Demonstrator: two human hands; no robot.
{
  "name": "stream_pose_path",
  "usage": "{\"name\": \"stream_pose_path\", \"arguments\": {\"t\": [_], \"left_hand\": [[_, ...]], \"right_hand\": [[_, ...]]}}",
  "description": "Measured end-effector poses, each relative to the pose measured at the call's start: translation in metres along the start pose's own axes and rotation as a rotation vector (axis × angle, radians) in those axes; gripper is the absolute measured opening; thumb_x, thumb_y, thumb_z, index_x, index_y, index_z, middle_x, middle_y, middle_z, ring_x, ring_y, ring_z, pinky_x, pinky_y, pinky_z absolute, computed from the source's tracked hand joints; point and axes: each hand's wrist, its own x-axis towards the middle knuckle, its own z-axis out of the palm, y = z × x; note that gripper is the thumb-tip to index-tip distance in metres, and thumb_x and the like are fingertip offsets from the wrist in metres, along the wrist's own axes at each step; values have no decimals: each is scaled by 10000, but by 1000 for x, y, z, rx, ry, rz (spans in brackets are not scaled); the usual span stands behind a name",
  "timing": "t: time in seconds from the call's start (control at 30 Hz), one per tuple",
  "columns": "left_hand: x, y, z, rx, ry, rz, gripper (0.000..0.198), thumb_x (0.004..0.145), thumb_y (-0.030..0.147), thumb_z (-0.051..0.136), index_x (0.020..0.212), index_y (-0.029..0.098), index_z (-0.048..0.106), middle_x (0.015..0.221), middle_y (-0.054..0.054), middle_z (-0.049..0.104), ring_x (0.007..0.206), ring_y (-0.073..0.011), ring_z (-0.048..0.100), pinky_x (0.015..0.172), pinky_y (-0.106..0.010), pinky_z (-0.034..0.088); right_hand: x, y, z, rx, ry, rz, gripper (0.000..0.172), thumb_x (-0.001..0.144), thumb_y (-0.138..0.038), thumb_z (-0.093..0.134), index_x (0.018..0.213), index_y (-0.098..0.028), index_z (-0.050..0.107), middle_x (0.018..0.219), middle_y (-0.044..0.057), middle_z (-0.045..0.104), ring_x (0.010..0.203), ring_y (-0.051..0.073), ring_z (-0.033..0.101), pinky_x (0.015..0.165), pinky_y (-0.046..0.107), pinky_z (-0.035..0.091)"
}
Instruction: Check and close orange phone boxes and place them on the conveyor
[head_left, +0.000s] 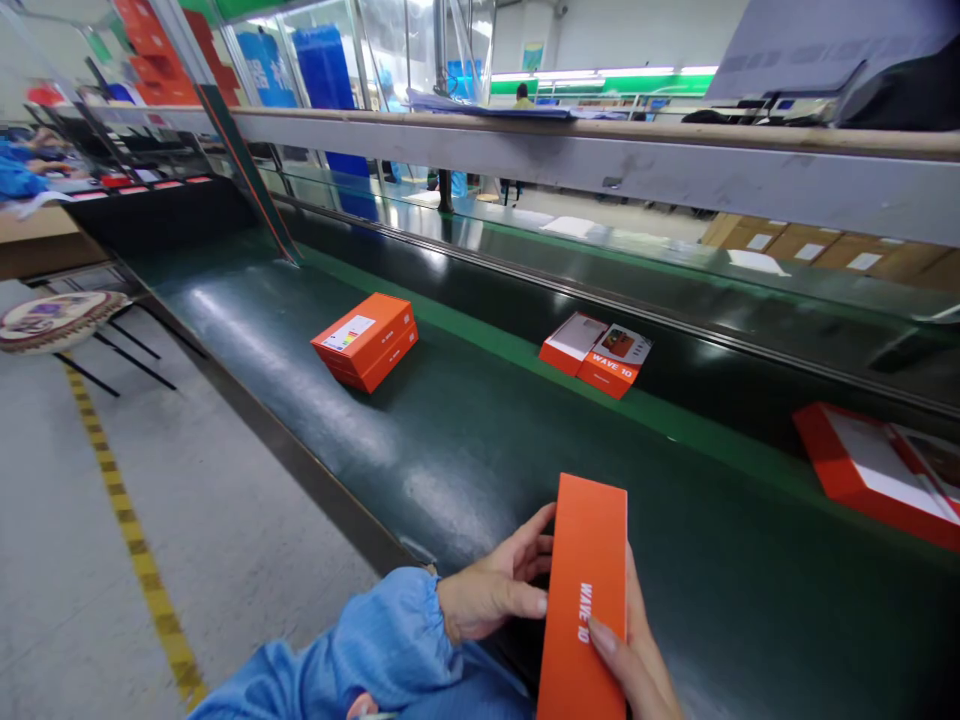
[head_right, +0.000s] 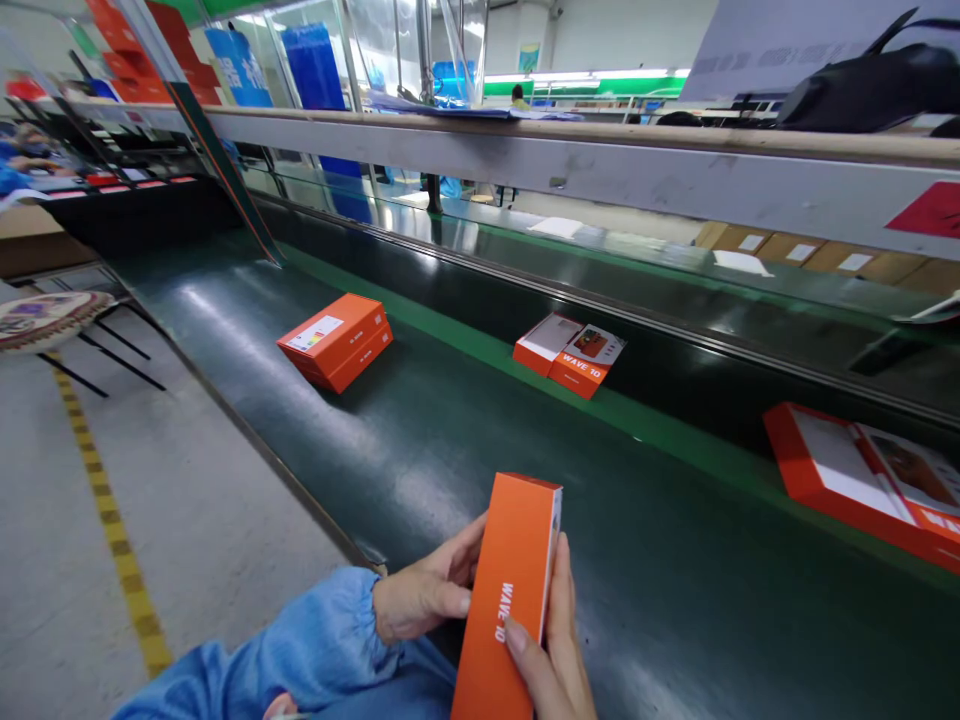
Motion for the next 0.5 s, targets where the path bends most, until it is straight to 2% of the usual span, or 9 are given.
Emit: {"name": "stream_pose_path", "arguments": {"t": [0.1,0.2,0.27,0.4,0.5], "left_hand": [[-2,0,2,40,49,-13,957,545,183,780,1408,275,376,1240,-80,510,1224,-287,422,1051,-436,289],[-4,0,4,14,106,-14,994,504,166,761,1412,256,365,1199,-84,530,1185,-304,453,1032,-459,305],[-3,-1,6,-43,117,24,980,509,155,738,1411,237,363,1183,-90,547,1183,-316,462,1042,-470,297],[0,-9,10,-188,47,111,863,548,106,659,1368,211,413,1258,-112,541,1172,-311,492,1033,-464,327],[2,-17,10,-277,19,163,778,552,90,618,1312,174,469,1257,-125,557,1109,-290,545,1004,-446,372]], "right_hand": [[-2,-15,1,97,8,70,709,898,-579,330,1470,-336,-11,1554,16,33,1420,293,35,1141,574,75],[-1,-24,1,122,27,78,700,887,-583,358,1469,-331,61,1551,5,70,1420,287,57,1150,554,78],[1,-22,-2,151,63,107,710,875,-579,399,1469,-335,95,1544,7,121,1413,300,107,1148,549,126],[3,-13,-14,182,99,127,795,810,-590,533,1457,-368,128,1523,25,204,1358,342,271,1095,544,295],[3,-15,-23,101,144,76,790,792,-599,564,1445,-368,185,1498,47,254,1319,353,339,1082,563,299]]}}
